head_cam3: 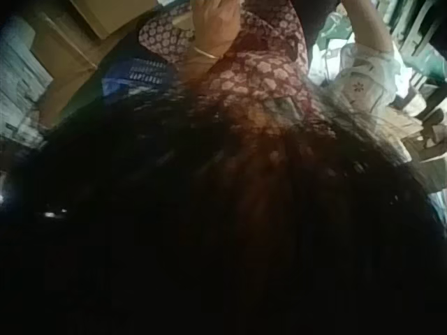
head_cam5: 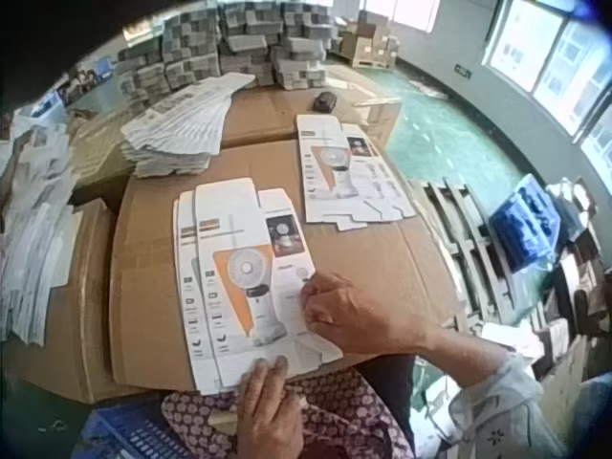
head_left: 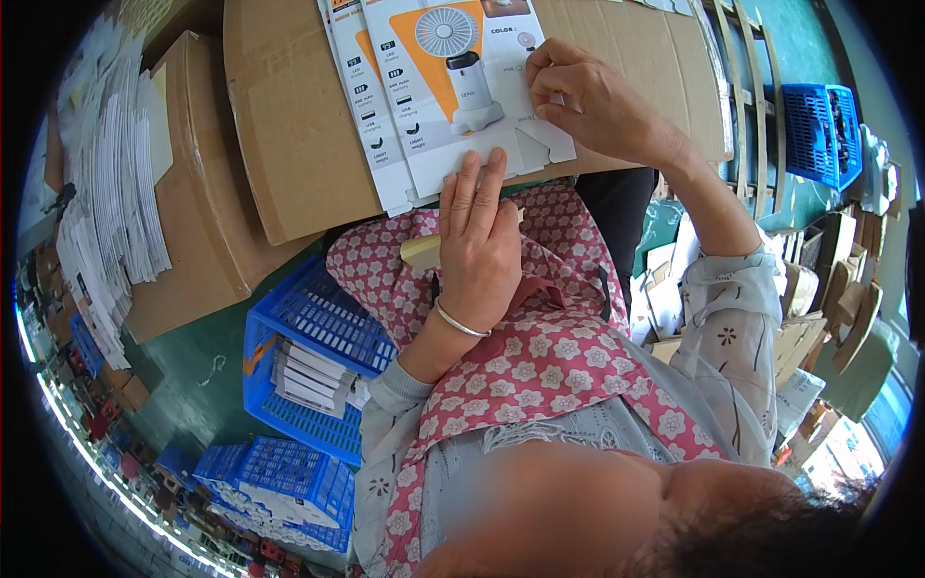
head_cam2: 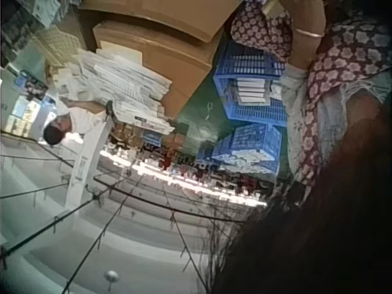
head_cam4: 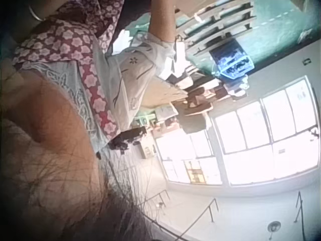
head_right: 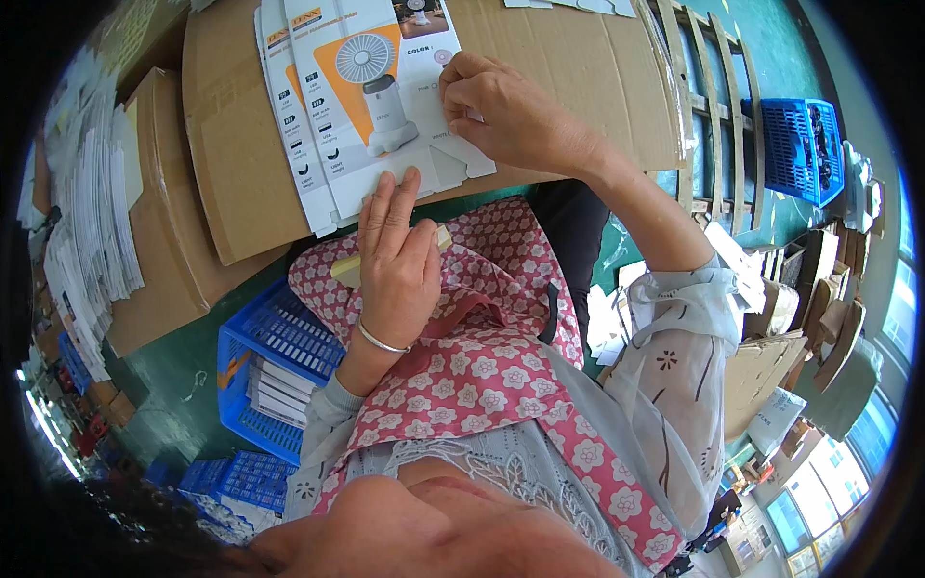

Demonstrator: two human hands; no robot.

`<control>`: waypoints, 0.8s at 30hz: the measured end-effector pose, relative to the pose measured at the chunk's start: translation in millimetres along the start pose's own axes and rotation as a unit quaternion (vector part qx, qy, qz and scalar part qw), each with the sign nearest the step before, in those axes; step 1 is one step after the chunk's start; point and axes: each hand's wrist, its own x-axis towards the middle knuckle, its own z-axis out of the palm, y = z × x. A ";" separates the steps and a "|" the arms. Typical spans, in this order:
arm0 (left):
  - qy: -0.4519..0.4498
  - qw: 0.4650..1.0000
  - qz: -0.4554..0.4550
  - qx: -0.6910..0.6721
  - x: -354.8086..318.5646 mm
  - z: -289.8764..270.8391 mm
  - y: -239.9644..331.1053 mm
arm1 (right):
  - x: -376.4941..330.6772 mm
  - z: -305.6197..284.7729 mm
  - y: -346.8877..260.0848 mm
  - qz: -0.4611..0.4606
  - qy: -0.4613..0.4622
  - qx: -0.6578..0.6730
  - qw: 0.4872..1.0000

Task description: The person places stacks of flat cardboard packaging boxes into a plastic crate by hand. The person then peels stickers from a backing sheet and applies them onto the cardboard boxes.

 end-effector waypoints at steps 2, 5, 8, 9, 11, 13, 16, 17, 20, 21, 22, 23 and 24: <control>-0.002 1.000 -0.001 0.001 -0.9 -0.5 -0.3 | 0.3 1.2 -1.0 -0.001 0.004 -0.004 1.000; -0.004 1.000 0.000 0.003 -1.3 -0.2 -0.3 | -0.3 0.5 -3.8 -0.001 -0.006 -0.010 1.000; -0.003 1.000 0.007 0.002 -0.5 3.0 -0.1 | -1.8 2.0 -6.7 -0.001 0.029 -0.038 0.999; -0.001 1.000 0.007 0.004 0.8 3.9 1.0 | -0.3 0.1 -7.9 0.000 0.029 -0.069 0.997; -0.010 1.000 0.017 0.006 2.1 3.0 2.7 | 2.7 -0.9 -11.9 0.012 0.038 -0.097 0.994; 0.001 1.000 0.007 0.012 3.8 0.2 2.9 | 15.8 -0.2 -12.8 0.028 -0.014 -0.146 0.989; 0.004 1.000 0.014 0.028 4.6 2.9 2.6 | 33.7 -15.4 -15.6 0.057 -0.098 -0.178 0.977; 0.002 0.999 0.015 0.031 4.8 3.1 0.8 | 34.8 -19.5 -9.9 0.058 -0.092 -0.184 0.977; 0.012 0.999 0.019 0.023 5.5 6.7 -5.8 | 34.0 -18.3 13.7 0.021 -0.127 -0.106 0.986; 0.023 0.999 0.022 0.025 6.3 7.9 -7.5 | 26.3 -14.5 27.5 0.035 -0.067 -0.001 0.997; 0.027 0.999 0.028 0.022 7.3 9.9 -7.8 | 18.0 -11.3 38.9 0.045 -0.009 0.106 0.993; 0.029 0.999 0.031 0.022 5.3 10.2 -9.4 | 9.0 -4.2 38.6 0.097 0.066 0.177 0.977; 0.037 0.999 0.029 0.027 4.9 11.3 -9.7 | 4.9 6.6 38.9 0.088 0.065 0.175 0.979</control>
